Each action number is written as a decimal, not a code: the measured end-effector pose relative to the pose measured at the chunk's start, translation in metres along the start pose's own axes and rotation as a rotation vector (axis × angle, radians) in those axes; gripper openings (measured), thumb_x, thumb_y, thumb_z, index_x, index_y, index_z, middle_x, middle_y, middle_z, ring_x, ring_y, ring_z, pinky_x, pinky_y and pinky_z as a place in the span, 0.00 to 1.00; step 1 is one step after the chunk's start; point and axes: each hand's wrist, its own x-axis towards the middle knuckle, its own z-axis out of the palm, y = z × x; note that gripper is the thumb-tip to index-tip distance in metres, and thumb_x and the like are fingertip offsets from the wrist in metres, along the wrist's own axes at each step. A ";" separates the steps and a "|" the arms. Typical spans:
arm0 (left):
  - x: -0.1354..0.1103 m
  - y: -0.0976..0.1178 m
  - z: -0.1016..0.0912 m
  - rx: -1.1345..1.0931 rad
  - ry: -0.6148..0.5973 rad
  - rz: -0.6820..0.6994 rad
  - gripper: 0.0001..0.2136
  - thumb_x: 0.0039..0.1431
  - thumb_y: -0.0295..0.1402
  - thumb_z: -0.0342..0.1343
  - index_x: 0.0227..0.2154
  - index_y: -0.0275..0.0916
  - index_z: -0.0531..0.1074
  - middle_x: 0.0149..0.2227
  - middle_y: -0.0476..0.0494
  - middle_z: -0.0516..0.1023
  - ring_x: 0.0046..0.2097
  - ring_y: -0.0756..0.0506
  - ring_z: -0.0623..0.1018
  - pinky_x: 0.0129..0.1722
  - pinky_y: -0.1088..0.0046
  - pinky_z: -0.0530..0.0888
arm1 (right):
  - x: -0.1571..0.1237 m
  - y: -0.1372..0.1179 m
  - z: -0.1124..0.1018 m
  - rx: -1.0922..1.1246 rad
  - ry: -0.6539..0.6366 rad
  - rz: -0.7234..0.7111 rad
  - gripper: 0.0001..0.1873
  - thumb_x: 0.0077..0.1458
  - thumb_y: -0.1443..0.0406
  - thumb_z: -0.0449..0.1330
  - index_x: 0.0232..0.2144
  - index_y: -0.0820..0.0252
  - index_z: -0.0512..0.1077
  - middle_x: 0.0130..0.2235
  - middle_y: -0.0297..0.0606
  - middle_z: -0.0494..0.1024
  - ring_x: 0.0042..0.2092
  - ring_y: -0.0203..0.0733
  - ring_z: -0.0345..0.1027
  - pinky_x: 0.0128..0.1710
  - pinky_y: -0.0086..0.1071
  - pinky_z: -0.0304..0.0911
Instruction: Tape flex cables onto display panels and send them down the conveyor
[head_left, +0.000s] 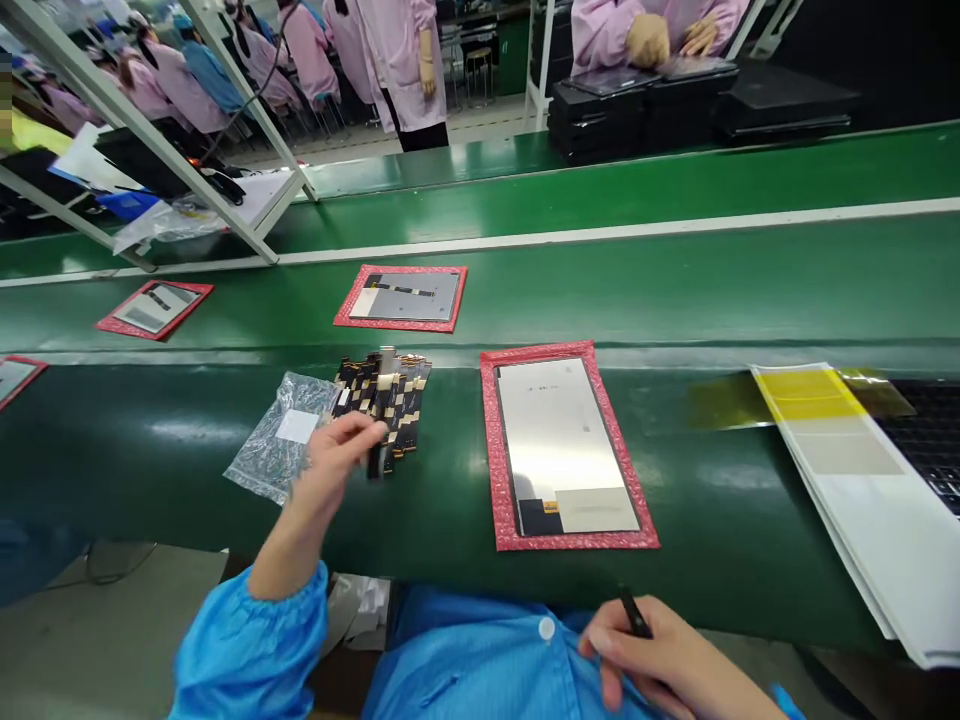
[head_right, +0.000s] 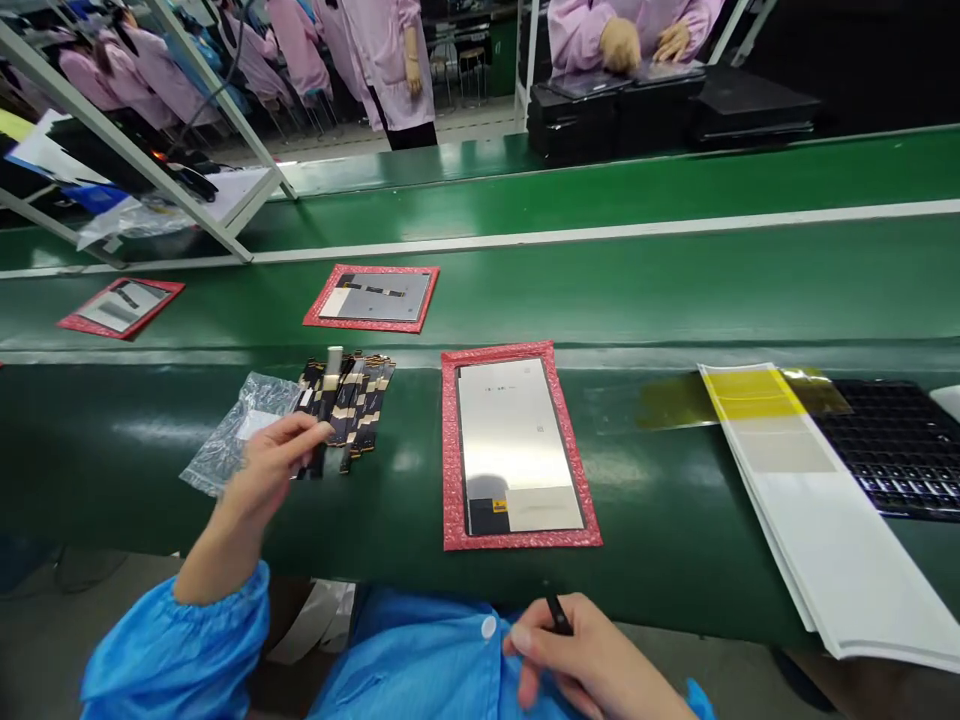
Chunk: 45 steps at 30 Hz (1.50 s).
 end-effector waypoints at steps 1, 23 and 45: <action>-0.013 0.006 0.017 -0.100 -0.083 -0.038 0.15 0.40 0.44 0.62 0.20 0.37 0.70 0.18 0.54 0.62 0.21 0.54 0.59 0.20 0.78 0.54 | -0.003 -0.007 -0.003 -0.092 0.011 -0.053 0.28 0.45 0.42 0.64 0.24 0.63 0.74 0.23 0.39 0.73 0.17 0.27 0.45 0.18 0.27 0.37; -0.075 0.000 0.151 -0.232 -0.581 0.036 0.15 0.59 0.44 0.55 0.36 0.36 0.76 0.27 0.46 0.74 0.28 0.49 0.72 0.27 0.73 0.71 | 0.035 -0.059 -0.028 -0.241 0.265 -0.408 0.26 0.45 0.44 0.63 0.22 0.61 0.65 0.23 0.33 0.66 0.27 0.37 0.57 0.29 0.30 0.54; -0.091 -0.046 0.139 0.546 -0.115 0.950 0.10 0.62 0.25 0.51 0.40 0.38 0.76 0.32 0.43 0.71 0.34 0.48 0.68 0.33 0.73 0.67 | 0.070 -0.071 -0.036 -0.965 0.197 -0.588 0.07 0.57 0.71 0.57 0.33 0.60 0.76 0.46 0.41 0.70 0.46 0.45 0.67 0.43 0.33 0.64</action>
